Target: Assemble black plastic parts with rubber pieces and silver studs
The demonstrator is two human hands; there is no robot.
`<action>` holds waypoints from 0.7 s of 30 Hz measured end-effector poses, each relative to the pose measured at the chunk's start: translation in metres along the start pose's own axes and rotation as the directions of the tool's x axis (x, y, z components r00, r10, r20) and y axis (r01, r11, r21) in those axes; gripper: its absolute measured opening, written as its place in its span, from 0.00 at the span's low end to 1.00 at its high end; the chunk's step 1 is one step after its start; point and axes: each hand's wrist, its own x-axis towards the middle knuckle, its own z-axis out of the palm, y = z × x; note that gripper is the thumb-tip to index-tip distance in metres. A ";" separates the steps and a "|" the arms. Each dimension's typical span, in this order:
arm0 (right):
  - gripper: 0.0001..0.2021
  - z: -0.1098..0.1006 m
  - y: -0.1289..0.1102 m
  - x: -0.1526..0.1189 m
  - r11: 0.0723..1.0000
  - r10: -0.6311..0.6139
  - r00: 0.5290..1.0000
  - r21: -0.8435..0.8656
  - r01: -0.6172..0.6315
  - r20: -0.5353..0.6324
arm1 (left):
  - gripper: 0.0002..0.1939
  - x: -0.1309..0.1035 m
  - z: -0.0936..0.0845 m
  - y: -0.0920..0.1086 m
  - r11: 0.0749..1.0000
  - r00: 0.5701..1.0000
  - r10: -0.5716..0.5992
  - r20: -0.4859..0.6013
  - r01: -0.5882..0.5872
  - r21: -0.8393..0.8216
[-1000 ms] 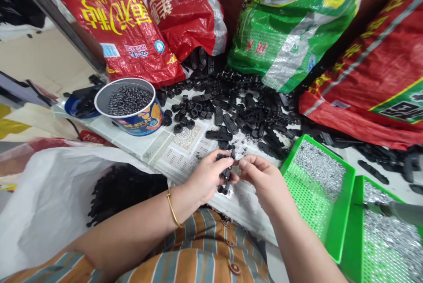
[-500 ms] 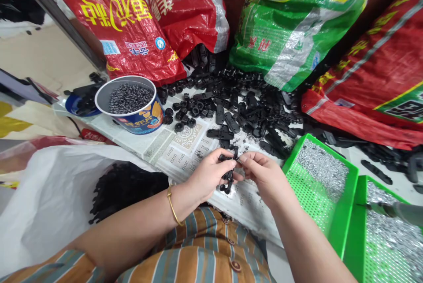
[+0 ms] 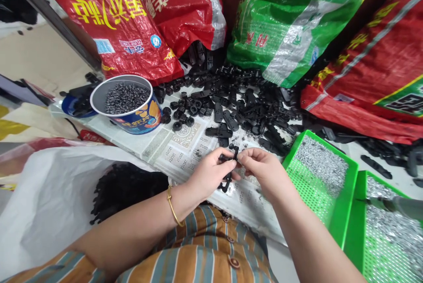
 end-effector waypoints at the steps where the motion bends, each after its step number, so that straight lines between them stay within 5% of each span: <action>1: 0.13 0.000 0.002 0.000 1.000 0.010 1.000 0.025 -0.010 0.002 | 0.06 0.000 0.001 0.000 1.000 1.000 0.004 -0.005 -0.004 -0.015; 10: 0.14 0.001 0.009 -0.002 0.981 0.068 0.997 0.180 -0.074 0.039 | 0.04 0.009 0.003 -0.011 0.990 0.992 0.127 -0.021 -0.128 -0.054; 21: 0.13 0.002 0.008 -0.006 0.988 0.042 0.999 0.147 -0.041 -0.005 | 0.05 0.006 -0.001 -0.006 0.997 0.997 0.080 0.022 -0.080 0.013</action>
